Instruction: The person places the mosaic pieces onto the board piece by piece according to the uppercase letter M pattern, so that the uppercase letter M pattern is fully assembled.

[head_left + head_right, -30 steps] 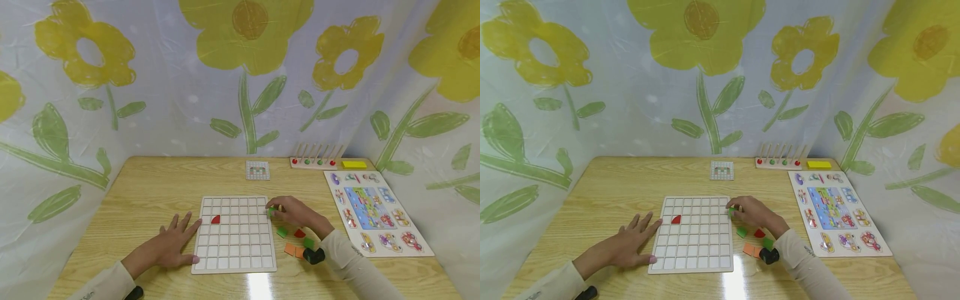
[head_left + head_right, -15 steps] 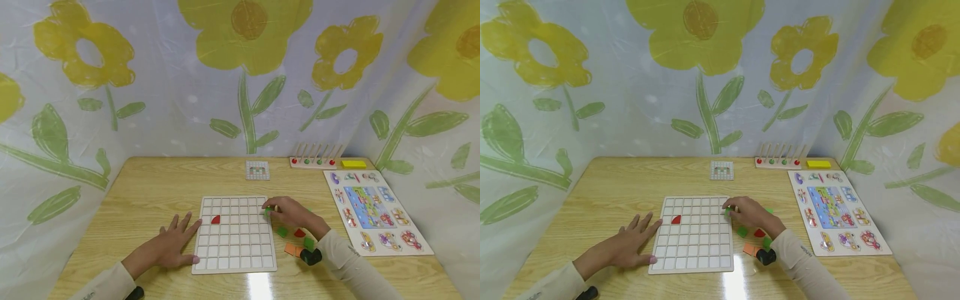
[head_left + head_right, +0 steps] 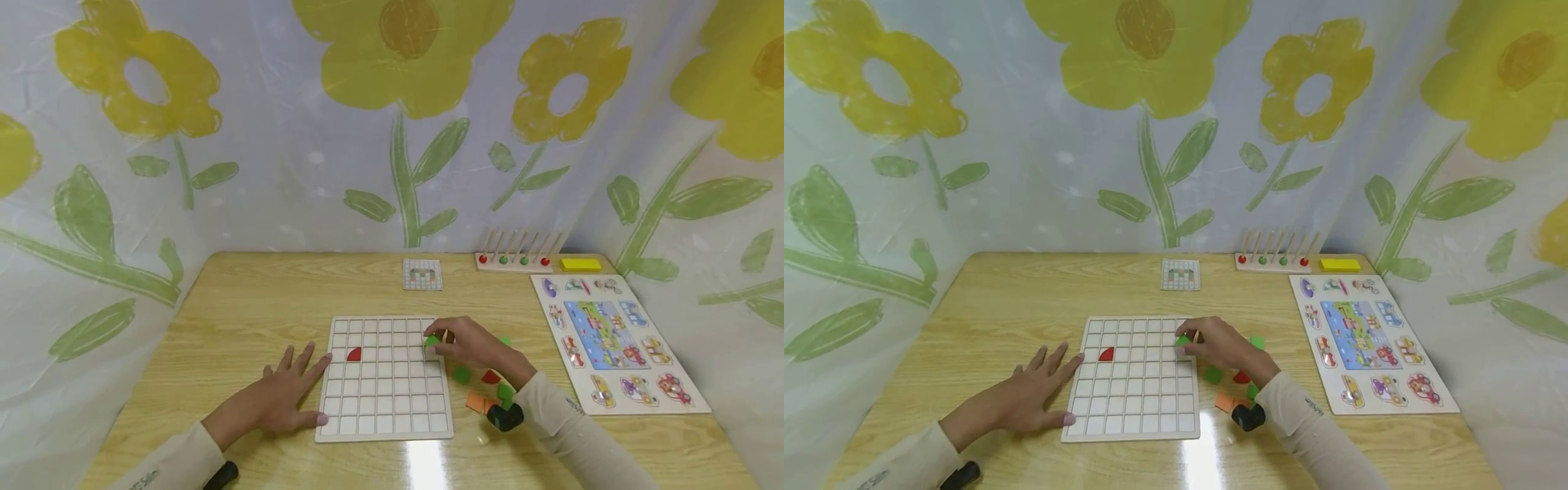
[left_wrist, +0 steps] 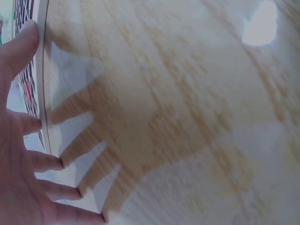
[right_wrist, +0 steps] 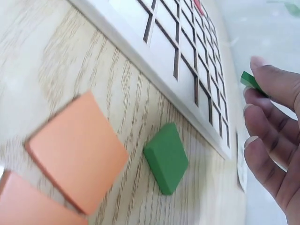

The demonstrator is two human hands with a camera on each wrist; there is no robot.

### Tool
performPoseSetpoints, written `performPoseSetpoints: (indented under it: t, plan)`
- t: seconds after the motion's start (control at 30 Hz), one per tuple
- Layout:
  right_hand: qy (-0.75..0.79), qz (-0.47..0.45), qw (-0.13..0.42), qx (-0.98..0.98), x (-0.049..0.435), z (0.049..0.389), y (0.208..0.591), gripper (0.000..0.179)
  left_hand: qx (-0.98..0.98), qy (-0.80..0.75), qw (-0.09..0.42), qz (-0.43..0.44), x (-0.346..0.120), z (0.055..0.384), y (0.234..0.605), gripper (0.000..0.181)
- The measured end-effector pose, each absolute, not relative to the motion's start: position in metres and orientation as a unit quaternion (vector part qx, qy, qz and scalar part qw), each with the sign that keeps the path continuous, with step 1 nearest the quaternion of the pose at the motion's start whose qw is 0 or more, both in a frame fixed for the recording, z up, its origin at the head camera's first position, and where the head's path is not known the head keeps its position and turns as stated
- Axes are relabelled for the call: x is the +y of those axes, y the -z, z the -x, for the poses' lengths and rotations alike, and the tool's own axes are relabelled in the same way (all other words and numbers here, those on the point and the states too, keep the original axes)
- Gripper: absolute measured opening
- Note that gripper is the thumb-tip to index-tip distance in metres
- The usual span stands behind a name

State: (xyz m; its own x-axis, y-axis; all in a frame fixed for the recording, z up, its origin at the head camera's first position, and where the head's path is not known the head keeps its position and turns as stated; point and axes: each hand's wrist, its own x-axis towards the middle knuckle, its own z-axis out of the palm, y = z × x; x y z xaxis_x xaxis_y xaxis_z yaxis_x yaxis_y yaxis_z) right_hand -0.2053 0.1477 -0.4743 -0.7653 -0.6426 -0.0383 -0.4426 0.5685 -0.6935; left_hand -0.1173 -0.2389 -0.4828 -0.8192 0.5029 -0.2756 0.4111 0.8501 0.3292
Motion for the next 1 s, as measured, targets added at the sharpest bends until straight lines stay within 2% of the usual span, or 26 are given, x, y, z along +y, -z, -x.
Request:
performPoseSetpoints:
  t: [0.43, 1.0]
  plan:
    - [0.409, 0.286, 0.164, 0.851, 0.134, 0.203, 0.473, 0.032, 0.945, -0.132, 0.186, -0.233, -0.239, 0.117, 0.479, 0.104]
    - [0.466, 0.261, 0.170, 0.829, 0.114, 0.203, 0.478, 0.027, 0.946, -0.130, 0.181, -0.237, -0.239, 0.116, 0.481, 0.105]
